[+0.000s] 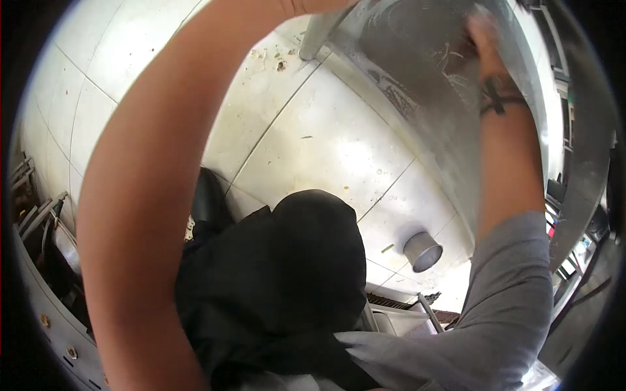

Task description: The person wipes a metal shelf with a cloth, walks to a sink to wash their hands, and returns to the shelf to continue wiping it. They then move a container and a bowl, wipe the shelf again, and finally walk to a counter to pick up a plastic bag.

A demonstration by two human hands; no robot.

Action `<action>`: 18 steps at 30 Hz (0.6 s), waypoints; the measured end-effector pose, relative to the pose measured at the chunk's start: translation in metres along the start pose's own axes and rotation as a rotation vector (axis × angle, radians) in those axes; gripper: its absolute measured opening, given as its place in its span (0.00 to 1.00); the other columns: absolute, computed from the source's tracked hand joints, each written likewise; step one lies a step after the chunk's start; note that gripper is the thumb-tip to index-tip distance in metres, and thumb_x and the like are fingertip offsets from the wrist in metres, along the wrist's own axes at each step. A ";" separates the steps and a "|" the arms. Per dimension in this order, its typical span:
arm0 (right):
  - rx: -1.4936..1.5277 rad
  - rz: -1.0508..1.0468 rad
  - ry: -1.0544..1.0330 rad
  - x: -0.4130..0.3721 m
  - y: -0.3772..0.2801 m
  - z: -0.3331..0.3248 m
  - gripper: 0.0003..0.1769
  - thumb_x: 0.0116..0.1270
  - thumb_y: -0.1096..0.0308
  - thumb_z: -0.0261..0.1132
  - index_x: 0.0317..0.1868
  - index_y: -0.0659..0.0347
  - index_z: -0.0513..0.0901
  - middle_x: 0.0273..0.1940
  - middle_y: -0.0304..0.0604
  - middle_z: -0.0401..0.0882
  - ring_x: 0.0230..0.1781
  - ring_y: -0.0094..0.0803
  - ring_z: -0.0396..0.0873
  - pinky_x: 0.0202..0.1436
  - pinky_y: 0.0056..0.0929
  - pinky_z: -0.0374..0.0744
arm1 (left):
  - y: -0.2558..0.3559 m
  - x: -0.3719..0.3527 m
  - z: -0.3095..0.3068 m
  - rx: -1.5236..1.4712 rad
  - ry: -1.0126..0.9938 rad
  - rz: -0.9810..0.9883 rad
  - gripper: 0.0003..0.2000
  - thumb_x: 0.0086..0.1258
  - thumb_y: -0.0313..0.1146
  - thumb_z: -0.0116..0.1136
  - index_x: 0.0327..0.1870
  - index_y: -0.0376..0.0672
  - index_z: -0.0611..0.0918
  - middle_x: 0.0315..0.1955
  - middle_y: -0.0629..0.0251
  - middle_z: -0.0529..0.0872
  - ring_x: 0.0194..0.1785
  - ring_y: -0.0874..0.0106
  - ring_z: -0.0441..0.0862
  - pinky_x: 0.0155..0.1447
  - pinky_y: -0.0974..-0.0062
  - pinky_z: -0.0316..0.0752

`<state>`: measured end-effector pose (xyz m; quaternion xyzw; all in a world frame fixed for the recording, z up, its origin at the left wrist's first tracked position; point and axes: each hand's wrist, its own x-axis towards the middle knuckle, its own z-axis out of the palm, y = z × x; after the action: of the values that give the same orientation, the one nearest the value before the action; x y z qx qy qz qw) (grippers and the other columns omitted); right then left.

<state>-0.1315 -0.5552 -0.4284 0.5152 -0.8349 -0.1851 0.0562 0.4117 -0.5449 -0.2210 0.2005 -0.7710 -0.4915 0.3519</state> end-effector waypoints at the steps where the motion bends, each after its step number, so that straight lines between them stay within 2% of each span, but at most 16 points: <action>1: 0.067 -0.096 0.125 0.032 -0.043 -0.004 0.27 0.76 0.55 0.53 0.68 0.61 0.78 0.71 0.50 0.74 0.74 0.51 0.69 0.75 0.50 0.67 | 0.005 0.002 0.001 -0.004 0.007 0.015 0.06 0.54 0.29 0.65 0.23 0.37 0.83 0.20 0.61 0.83 0.25 0.69 0.82 0.34 0.70 0.77; 3: 0.109 -0.357 0.537 -0.037 -0.156 -0.075 0.12 0.68 0.65 0.63 0.48 0.61 0.86 0.47 0.57 0.85 0.51 0.55 0.82 0.55 0.50 0.78 | 0.019 0.001 0.001 0.068 0.034 -0.280 0.08 0.54 0.31 0.65 0.27 0.35 0.85 0.23 0.58 0.85 0.27 0.67 0.83 0.36 0.68 0.77; 4: 0.205 -0.380 0.405 -0.075 -0.195 -0.114 0.13 0.68 0.66 0.63 0.49 0.62 0.85 0.49 0.56 0.84 0.52 0.55 0.82 0.57 0.50 0.78 | 0.017 -0.001 0.002 0.005 0.111 -0.258 0.11 0.54 0.34 0.66 0.28 0.33 0.85 0.23 0.54 0.86 0.29 0.63 0.84 0.38 0.66 0.78; 5: 0.303 -0.410 0.390 -0.122 -0.221 -0.133 0.13 0.68 0.67 0.62 0.50 0.62 0.85 0.50 0.55 0.84 0.53 0.55 0.81 0.58 0.50 0.77 | 0.017 -0.002 0.002 -0.012 0.133 -0.243 0.11 0.54 0.34 0.66 0.28 0.33 0.85 0.23 0.54 0.86 0.29 0.63 0.84 0.38 0.66 0.78; 7: 0.468 -0.494 0.520 -0.211 -0.248 -0.152 0.15 0.68 0.69 0.61 0.53 0.63 0.83 0.52 0.53 0.83 0.56 0.55 0.79 0.60 0.51 0.76 | 0.019 -0.001 0.000 0.010 0.117 -0.277 0.12 0.52 0.34 0.65 0.29 0.32 0.85 0.24 0.51 0.86 0.31 0.62 0.85 0.40 0.65 0.79; 8: 0.528 -0.554 0.638 -0.252 -0.242 -0.150 0.15 0.68 0.70 0.61 0.54 0.63 0.83 0.53 0.52 0.82 0.57 0.55 0.78 0.61 0.51 0.76 | 0.009 0.001 -0.001 0.129 0.040 -0.274 0.17 0.61 0.40 0.69 0.38 0.31 0.87 0.29 0.50 0.88 0.34 0.62 0.87 0.42 0.67 0.80; 9: 0.527 -0.570 0.693 -0.290 -0.228 -0.144 0.16 0.68 0.71 0.60 0.55 0.63 0.82 0.54 0.51 0.82 0.58 0.55 0.77 0.62 0.51 0.75 | 0.011 0.000 -0.002 0.122 0.052 -0.245 0.17 0.61 0.40 0.69 0.38 0.31 0.87 0.29 0.50 0.88 0.34 0.62 0.87 0.42 0.67 0.80; 10: 0.674 -0.362 0.386 -0.323 -0.212 -0.120 0.24 0.69 0.72 0.60 0.66 0.62 0.76 0.64 0.53 0.77 0.67 0.52 0.73 0.72 0.50 0.69 | 0.017 -0.003 -0.003 0.094 0.044 -0.264 0.12 0.60 0.33 0.66 0.40 0.36 0.85 0.31 0.55 0.87 0.35 0.64 0.85 0.44 0.67 0.79; 11: 0.382 -0.301 0.052 -0.360 -0.181 -0.120 0.38 0.76 0.67 0.58 0.82 0.51 0.55 0.83 0.45 0.53 0.83 0.46 0.53 0.85 0.47 0.49 | 0.021 -0.004 -0.002 0.067 0.032 -0.278 0.10 0.59 0.26 0.63 0.42 0.40 0.83 0.33 0.59 0.85 0.35 0.66 0.82 0.46 0.66 0.78; 12: 0.429 -0.296 0.053 -0.386 -0.143 -0.107 0.38 0.75 0.69 0.59 0.82 0.52 0.55 0.83 0.45 0.53 0.83 0.47 0.53 0.85 0.46 0.52 | 0.019 -0.003 -0.002 0.060 0.029 -0.239 0.10 0.59 0.26 0.63 0.42 0.40 0.83 0.33 0.59 0.85 0.35 0.66 0.82 0.46 0.66 0.78; 13: 0.434 -0.185 0.033 -0.415 -0.104 -0.091 0.40 0.73 0.71 0.61 0.81 0.59 0.55 0.81 0.49 0.56 0.82 0.48 0.53 0.84 0.46 0.54 | 0.016 -0.001 -0.002 0.028 0.035 -0.288 0.11 0.56 0.29 0.67 0.39 0.38 0.82 0.32 0.58 0.86 0.36 0.63 0.82 0.45 0.64 0.78; 14: 0.426 -0.059 -0.022 -0.433 -0.067 -0.087 0.39 0.73 0.70 0.60 0.81 0.60 0.55 0.80 0.49 0.58 0.82 0.49 0.54 0.83 0.45 0.56 | 0.014 0.000 0.000 -0.004 0.039 -0.340 0.14 0.52 0.33 0.71 0.36 0.37 0.82 0.31 0.56 0.86 0.36 0.60 0.83 0.45 0.62 0.77; 15: 0.425 0.061 -0.081 -0.443 -0.031 -0.077 0.38 0.74 0.69 0.60 0.81 0.60 0.55 0.80 0.49 0.60 0.81 0.50 0.55 0.82 0.45 0.58 | 0.014 0.000 0.002 -0.006 0.034 -0.308 0.14 0.52 0.33 0.71 0.36 0.37 0.82 0.31 0.56 0.86 0.36 0.60 0.83 0.45 0.62 0.77; 17: -0.215 0.136 -0.320 -0.440 0.049 0.008 0.30 0.77 0.65 0.50 0.78 0.54 0.65 0.79 0.51 0.62 0.79 0.46 0.60 0.81 0.41 0.60 | 0.016 -0.003 0.005 -0.105 0.092 -0.364 0.11 0.52 0.30 0.69 0.33 0.38 0.79 0.27 0.59 0.83 0.33 0.65 0.80 0.42 0.64 0.76; 18: -0.205 0.158 -0.299 -0.428 0.048 -0.005 0.30 0.77 0.65 0.50 0.78 0.54 0.65 0.79 0.51 0.62 0.79 0.46 0.60 0.81 0.41 0.60 | 0.014 -0.003 0.009 -0.097 0.086 -0.334 0.11 0.52 0.30 0.69 0.33 0.38 0.79 0.27 0.59 0.83 0.33 0.65 0.80 0.42 0.64 0.76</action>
<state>0.0270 -0.1602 -0.3647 0.4066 -0.8485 -0.3387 -0.0019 0.4079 -0.5316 -0.2122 0.3294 -0.6865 -0.5707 0.3074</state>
